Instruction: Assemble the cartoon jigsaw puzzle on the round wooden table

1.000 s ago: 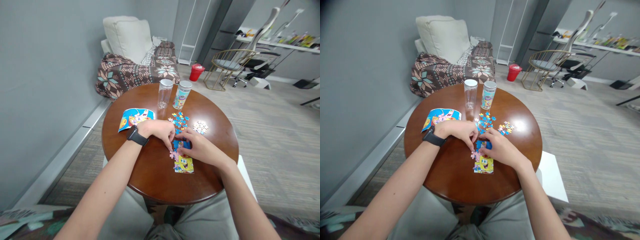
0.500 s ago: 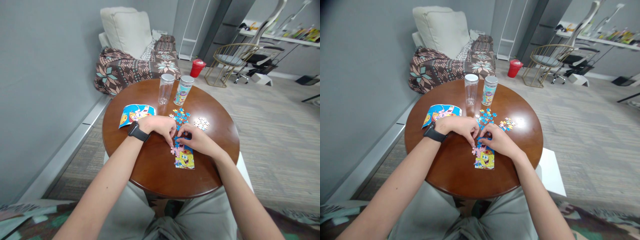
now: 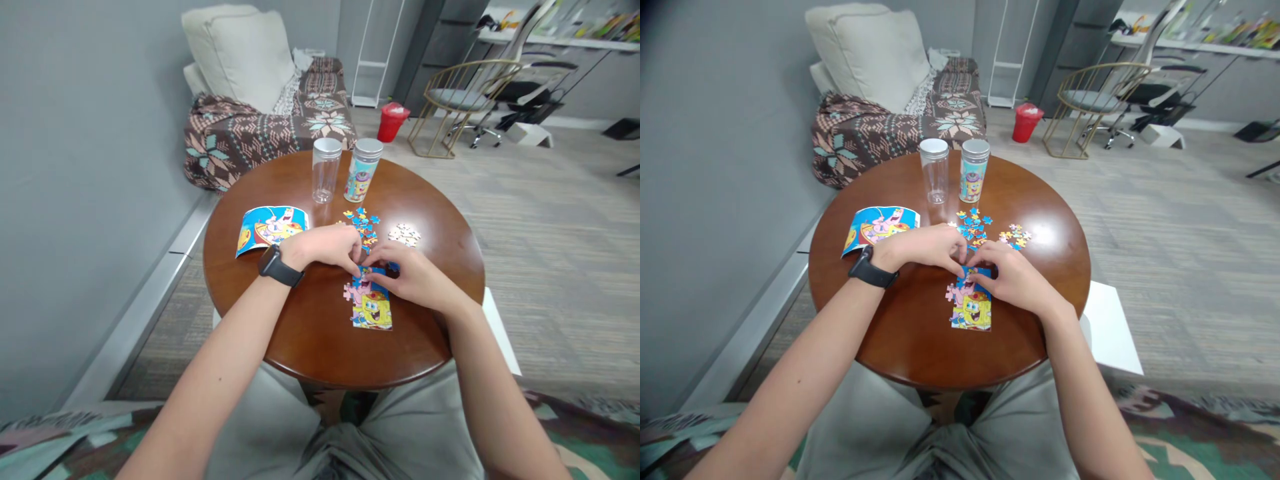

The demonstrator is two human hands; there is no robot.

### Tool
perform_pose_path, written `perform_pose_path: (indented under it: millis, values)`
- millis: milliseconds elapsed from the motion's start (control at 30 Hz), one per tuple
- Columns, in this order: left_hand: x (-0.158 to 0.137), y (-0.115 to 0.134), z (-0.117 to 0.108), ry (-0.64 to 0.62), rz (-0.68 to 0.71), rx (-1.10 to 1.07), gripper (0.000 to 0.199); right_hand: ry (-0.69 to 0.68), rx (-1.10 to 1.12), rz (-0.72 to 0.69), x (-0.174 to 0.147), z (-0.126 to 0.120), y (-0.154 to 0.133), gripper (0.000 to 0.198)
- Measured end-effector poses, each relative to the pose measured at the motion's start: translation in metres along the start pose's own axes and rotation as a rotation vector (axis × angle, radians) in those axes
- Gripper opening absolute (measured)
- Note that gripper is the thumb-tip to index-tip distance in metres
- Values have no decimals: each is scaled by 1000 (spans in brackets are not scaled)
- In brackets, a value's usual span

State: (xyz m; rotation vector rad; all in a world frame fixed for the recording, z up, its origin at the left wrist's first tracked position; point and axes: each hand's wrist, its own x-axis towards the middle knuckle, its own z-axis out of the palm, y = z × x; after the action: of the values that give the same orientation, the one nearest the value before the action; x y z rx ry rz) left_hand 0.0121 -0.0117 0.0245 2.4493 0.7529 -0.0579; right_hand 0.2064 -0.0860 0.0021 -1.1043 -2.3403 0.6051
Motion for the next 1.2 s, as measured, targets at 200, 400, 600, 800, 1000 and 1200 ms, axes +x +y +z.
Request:
perform_pose_path:
  millis: [200,400,600,800,1000,1200]
  values:
    - [-2,6,0,64,-28,13,15,19,-255,50,-27,10,-18,26]
    - [-2,15,1,31,-38,3,8,90,-420,104,-39,32,-24,34]
    - [-3,13,1,-6,-93,9,13,105,-393,104,-40,33,-24,35]
    - [-2,9,2,-89,-101,-16,18,116,-398,107,-41,33,-25,34]
    - [-6,9,-5,-141,-133,-39,23,114,-406,105,-41,33,-25,33]
    - [-11,19,-13,-97,-174,-35,18,118,-399,103,-40,34,-24,34]
